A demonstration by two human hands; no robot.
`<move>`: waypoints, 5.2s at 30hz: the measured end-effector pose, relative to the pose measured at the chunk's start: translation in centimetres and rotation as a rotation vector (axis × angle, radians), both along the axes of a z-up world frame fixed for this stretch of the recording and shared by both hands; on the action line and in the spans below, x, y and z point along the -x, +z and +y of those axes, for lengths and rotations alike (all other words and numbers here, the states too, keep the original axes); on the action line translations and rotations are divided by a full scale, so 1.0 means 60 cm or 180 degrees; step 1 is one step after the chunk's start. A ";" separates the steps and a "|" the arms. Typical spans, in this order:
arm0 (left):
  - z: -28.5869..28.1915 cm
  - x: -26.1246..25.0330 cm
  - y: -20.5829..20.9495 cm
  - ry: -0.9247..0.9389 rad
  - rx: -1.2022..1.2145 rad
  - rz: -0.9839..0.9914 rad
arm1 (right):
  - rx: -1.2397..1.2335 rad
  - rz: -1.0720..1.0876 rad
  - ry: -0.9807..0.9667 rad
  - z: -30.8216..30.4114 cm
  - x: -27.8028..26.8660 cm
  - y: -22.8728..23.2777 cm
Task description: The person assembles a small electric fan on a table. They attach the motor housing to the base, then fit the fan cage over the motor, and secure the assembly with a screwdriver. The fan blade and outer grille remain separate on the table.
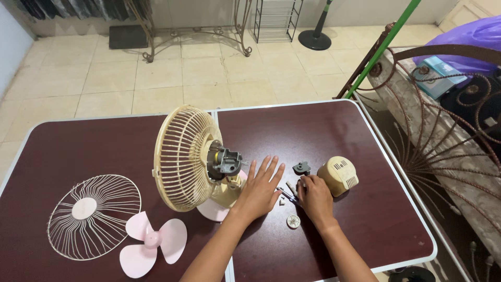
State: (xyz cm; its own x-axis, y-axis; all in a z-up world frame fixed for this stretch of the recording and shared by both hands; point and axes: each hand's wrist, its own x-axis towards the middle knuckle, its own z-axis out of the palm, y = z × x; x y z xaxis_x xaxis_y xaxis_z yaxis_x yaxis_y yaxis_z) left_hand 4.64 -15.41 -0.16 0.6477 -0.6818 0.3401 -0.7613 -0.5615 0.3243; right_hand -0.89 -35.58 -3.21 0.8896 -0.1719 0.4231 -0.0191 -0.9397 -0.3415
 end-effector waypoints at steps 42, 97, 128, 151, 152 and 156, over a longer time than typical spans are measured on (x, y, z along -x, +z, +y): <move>0.167 0.061 0.264 0.1449 -0.0795 -0.1027 | -0.0519 -0.1778 0.2003 0.178 -0.042 0.286; 0.131 0.081 0.210 0.0285 0.0190 -0.1566 | 0.0072 -0.0914 0.1883 0.064 -0.019 0.210; 0.030 0.047 0.055 -0.0345 0.0017 -0.0351 | 0.0329 0.0708 0.0778 -0.004 0.010 0.076; 0.037 0.041 0.059 -0.0330 0.0087 -0.0321 | -0.1162 -0.0498 0.0746 0.008 0.007 0.103; 0.038 0.043 0.066 -0.0321 0.0094 -0.0339 | -0.1254 -0.0534 0.0710 0.010 0.005 0.107; 0.042 0.056 0.097 -0.0312 0.0142 -0.0384 | -0.1118 -0.0794 0.0781 0.013 0.001 0.119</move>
State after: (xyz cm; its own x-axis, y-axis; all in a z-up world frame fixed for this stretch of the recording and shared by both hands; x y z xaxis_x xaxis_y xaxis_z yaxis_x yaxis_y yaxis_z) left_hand 1.25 -12.91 5.69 0.5314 -0.7222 0.4428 -0.8467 -0.4697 0.2500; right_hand -0.96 -34.80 3.96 0.8007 -0.1405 0.5824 0.3108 -0.7336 -0.6043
